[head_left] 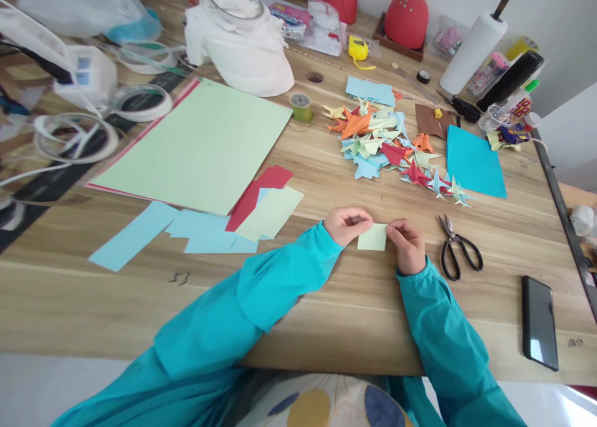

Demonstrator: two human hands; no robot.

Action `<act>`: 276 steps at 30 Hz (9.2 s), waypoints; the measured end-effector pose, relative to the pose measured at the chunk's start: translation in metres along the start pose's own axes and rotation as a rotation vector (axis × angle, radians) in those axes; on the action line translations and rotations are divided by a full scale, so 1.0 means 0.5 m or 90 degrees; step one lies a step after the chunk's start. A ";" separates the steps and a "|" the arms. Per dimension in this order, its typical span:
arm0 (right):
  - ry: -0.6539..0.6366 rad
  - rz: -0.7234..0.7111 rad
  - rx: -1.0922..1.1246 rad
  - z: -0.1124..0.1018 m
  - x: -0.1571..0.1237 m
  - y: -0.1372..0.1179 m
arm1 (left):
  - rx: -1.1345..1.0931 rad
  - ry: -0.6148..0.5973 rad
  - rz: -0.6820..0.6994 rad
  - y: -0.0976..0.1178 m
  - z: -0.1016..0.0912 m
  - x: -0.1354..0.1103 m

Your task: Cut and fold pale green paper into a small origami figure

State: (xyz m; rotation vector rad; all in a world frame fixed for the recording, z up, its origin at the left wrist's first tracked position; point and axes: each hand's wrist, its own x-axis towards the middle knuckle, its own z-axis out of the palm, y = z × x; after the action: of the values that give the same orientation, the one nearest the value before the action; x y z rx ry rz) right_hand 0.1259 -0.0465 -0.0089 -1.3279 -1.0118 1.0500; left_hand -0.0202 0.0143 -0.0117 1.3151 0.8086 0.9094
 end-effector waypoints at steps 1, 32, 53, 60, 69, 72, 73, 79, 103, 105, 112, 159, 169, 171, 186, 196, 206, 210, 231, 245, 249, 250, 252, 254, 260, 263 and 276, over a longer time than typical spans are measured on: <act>-0.004 0.002 0.009 -0.001 -0.001 0.000 | 0.023 -0.037 0.021 0.001 0.001 -0.002; -0.071 -0.066 -0.155 0.001 -0.003 0.003 | 0.175 -0.158 0.202 -0.008 0.002 -0.005; 0.034 -0.005 -0.029 -0.008 0.007 0.017 | 0.143 -0.147 0.219 -0.019 0.002 -0.005; 0.092 -0.013 -0.016 -0.011 0.013 0.026 | 0.097 -0.135 0.191 -0.010 -0.006 -0.009; 0.033 -0.024 -0.095 0.006 0.002 -0.004 | 0.136 -0.093 0.122 0.002 0.010 -0.014; -0.003 -0.020 -0.089 0.004 0.002 -0.004 | 0.113 -0.063 0.101 -0.001 0.007 -0.010; -0.025 -0.022 -0.093 0.003 0.001 -0.004 | 0.102 -0.051 0.093 0.000 0.006 -0.008; -0.128 -0.052 -0.145 0.008 -0.003 -0.007 | 0.154 -0.054 0.104 0.009 0.000 -0.004; -0.079 -0.043 -0.090 0.002 -0.005 0.000 | 0.018 0.037 -0.070 0.005 -0.003 0.003; -0.075 -0.036 -0.090 0.003 -0.006 -0.003 | 0.014 0.045 -0.070 0.002 -0.004 0.004; -0.067 -0.007 -0.114 0.010 -0.005 -0.005 | 0.020 0.047 -0.061 0.003 -0.001 0.004; 0.074 -0.050 -0.068 -0.005 0.006 0.022 | 0.203 -0.129 0.201 -0.010 0.005 -0.010; 0.034 -0.021 -0.059 0.000 0.003 0.010 | 0.150 -0.111 0.162 0.002 0.003 -0.015; 0.000 -0.036 -0.082 0.005 -0.004 0.000 | 0.168 -0.124 0.153 0.004 0.005 -0.016; -0.071 -0.116 -0.158 0.008 -0.013 -0.007 | 0.032 -0.053 0.077 0.005 0.005 -0.006; -0.078 -0.129 -0.161 0.013 -0.017 -0.004 | 0.091 -0.072 0.117 0.003 0.006 -0.007; -0.072 -0.113 -0.160 0.008 -0.015 0.000 | -0.003 -0.030 0.017 0.007 0.002 0.000; -0.060 -0.109 -0.134 0.007 -0.015 0.000 | -0.031 -0.008 -0.005 0.011 -0.001 0.002; -0.054 -0.031 -0.088 0.011 -0.007 0.005 | -0.035 0.034 -0.041 -0.009 0.009 0.002; -0.141 -0.034 -0.132 0.008 -0.009 0.010 | -0.034 0.182 -0.046 -0.022 0.002 0.014; -0.148 -0.035 -0.070 0.011 -0.012 0.002 | -0.049 0.184 -0.043 -0.016 0.003 0.012; -0.135 -0.038 -0.045 0.013 -0.013 0.000 | -0.049 0.172 -0.044 -0.016 0.003 0.012; -0.100 -0.040 -0.005 0.015 -0.012 -0.001 | -0.039 0.140 -0.043 -0.016 0.004 0.010; -0.083 -0.035 -0.010 0.016 -0.010 0.000 | -0.019 0.103 -0.034 -0.015 0.005 0.008; -0.062 0.005 -0.048 0.011 -0.005 0.002 | -0.049 0.096 -0.031 -0.010 0.012 0.004; -0.033 0.031 0.022 0.007 -0.003 0.000 | -0.131 0.059 -0.052 -0.008 0.013 0.005; -0.045 -0.008 -0.027 0.015 -0.004 -0.005 | -0.133 -0.022 -0.087 -0.002 0.012 -0.001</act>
State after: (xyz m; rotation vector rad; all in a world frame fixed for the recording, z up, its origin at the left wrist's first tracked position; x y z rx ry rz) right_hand 0.1181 -0.0463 -0.0065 -1.3241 -1.0991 1.0785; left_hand -0.0149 0.0109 -0.0119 1.0780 0.7468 0.8359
